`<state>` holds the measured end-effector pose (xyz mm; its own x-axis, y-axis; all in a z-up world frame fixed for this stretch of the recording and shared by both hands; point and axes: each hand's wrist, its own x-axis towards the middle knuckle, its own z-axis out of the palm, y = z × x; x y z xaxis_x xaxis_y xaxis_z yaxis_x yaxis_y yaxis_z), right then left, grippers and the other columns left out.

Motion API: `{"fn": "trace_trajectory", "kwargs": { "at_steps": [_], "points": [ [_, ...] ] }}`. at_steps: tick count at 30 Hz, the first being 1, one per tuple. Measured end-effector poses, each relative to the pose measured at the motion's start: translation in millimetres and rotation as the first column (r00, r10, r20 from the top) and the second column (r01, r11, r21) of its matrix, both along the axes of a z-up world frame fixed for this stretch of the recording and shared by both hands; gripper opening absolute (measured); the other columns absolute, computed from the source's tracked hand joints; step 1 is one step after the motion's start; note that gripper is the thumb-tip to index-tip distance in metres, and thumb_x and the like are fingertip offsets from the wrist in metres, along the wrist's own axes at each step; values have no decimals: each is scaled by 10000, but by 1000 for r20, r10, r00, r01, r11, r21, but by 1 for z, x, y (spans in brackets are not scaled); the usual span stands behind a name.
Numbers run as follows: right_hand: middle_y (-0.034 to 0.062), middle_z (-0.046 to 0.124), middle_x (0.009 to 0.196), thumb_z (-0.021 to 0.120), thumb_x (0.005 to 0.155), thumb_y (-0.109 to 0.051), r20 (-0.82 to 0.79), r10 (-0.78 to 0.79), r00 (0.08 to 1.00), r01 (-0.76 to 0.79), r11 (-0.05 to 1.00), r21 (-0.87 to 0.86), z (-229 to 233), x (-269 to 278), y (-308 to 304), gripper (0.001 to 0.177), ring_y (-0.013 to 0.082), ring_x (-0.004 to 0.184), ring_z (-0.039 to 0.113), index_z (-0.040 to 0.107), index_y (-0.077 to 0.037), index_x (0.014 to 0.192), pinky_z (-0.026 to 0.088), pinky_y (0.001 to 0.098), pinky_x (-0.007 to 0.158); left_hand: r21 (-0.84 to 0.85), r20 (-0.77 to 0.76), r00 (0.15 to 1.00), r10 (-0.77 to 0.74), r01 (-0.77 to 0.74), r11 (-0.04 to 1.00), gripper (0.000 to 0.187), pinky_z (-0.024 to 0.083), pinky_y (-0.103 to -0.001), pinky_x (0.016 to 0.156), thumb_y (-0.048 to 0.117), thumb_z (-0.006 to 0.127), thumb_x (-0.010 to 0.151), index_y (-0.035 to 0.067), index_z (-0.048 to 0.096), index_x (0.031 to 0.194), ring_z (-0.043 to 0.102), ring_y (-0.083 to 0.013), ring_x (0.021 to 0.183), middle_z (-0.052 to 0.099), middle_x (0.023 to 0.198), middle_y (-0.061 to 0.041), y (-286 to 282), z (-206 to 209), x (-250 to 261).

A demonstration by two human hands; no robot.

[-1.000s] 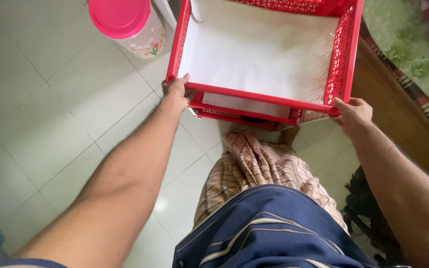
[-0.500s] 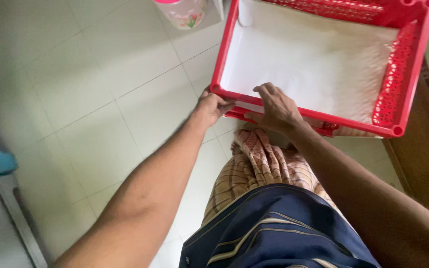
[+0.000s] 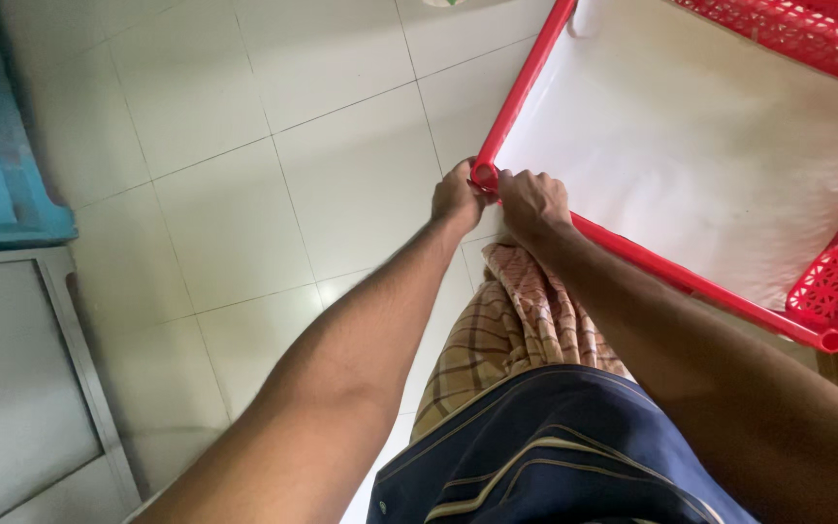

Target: The person assembles a multi-tiered storage unit by inserting white plastic support rods into red and white plastic baskets. They stack the baskets vertically and secure them with the rods to form a stable shelving unit.

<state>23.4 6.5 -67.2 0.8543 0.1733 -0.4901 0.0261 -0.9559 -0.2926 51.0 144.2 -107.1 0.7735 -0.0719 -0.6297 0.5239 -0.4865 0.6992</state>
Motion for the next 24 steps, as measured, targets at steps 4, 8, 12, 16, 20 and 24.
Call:
{"fn": "trace_trajectory", "kwargs": {
  "at_steps": [4, 8, 12, 16, 20, 24],
  "points": [
    [209, 737, 879, 625, 931, 2, 16, 41, 999, -42, 999, 19, -2, 4, -6, 143, 306, 735, 746, 692, 21, 1056, 615, 423, 621, 446, 134, 936, -325, 236, 863, 475, 566, -420, 885, 224, 883, 746, 189, 698, 1182, 666, -297, 1035, 628, 1158, -122, -1, 34, 5],
    [206, 740, 876, 655, 909, -4, -10, 7, 1000, -7, 999, 31, 6, 6, -6, 140, 304, 729, 741, 698, 22, 1040, 608, 419, 613, 346, 264, 928, -262, 162, 924, 393, 556, -448, 909, 170, 848, 771, 128, 663, 1115, 672, -305, 1079, 695, 1133, -93, -2, 35, 1],
    [200, 738, 850, 647, 910, 13, 13, -1, 1000, 1, 1000, 14, 16, 6, -6, 179, 275, 668, 734, 690, 29, 1083, 598, 403, 551, 268, 353, 918, -179, 84, 960, 265, 569, -447, 915, 147, 770, 873, 98, 637, 1097, 696, -312, 1077, 721, 1130, -92, 0, 25, -7],
    [193, 736, 835, 658, 901, -7, -20, -15, 1000, 15, 1000, -2, 19, 9, -9, 204, 249, 629, 698, 695, 18, 1099, 569, 378, 513, 186, 343, 932, -117, 55, 981, 174, 574, -435, 919, 151, 700, 927, 93, 633, 1075, 715, -289, 1069, 726, 1131, -92, -4, 34, -9],
    [177, 734, 831, 569, 986, -2, -57, -51, 997, 51, 999, 5, 18, 10, -7, 195, 204, 554, 667, 690, -9, 1139, 545, 344, 428, 260, 311, 935, -170, 89, 961, 213, 571, -459, 887, 156, 712, 917, 74, 610, 1085, 703, -314, 1044, 722, 1109, -124, -9, 43, -6],
    [159, 725, 791, 551, 1032, -83, -24, -50, 998, 50, 998, 23, 25, 11, -9, 177, 194, 528, 646, 692, -5, 1106, 508, 341, 416, 289, 325, 937, -125, 28, 957, 278, 599, -463, 839, 179, 726, 895, 73, 571, 1099, 737, -331, 958, 744, 1023, -139, -16, 30, -5]
  ]
}}
